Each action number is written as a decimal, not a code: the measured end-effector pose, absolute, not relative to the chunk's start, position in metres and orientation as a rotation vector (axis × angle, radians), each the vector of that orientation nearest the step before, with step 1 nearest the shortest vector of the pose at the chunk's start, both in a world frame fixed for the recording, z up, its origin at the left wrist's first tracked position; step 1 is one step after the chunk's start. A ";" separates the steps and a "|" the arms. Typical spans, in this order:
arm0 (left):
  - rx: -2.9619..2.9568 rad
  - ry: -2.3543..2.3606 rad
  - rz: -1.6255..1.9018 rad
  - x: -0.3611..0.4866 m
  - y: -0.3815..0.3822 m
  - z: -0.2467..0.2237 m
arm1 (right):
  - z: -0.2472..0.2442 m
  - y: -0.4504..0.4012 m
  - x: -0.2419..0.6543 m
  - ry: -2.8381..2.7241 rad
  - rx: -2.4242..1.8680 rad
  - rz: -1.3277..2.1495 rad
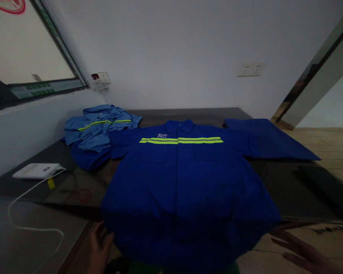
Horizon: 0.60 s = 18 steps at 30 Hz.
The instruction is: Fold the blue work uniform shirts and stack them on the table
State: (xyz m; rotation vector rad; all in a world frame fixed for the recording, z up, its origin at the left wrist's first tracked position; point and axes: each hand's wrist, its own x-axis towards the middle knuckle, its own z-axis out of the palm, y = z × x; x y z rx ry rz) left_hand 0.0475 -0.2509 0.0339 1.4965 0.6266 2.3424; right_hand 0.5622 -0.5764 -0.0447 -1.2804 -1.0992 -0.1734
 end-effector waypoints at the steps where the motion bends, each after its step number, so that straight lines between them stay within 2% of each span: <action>1: 1.501 0.606 2.254 0.055 -0.249 0.036 | -0.038 -0.568 0.563 -1.115 -1.190 -0.123; 5: 1.408 0.565 1.913 0.072 -0.269 0.040 | -0.018 -0.551 0.558 -1.199 -1.117 0.095; 8: 1.281 0.544 1.796 0.071 -0.289 0.034 | -0.021 -0.551 0.547 -1.277 -1.143 0.174; 18: 1.155 0.558 1.842 0.051 -0.302 0.034 | -0.022 -0.560 0.512 -0.977 -1.165 0.106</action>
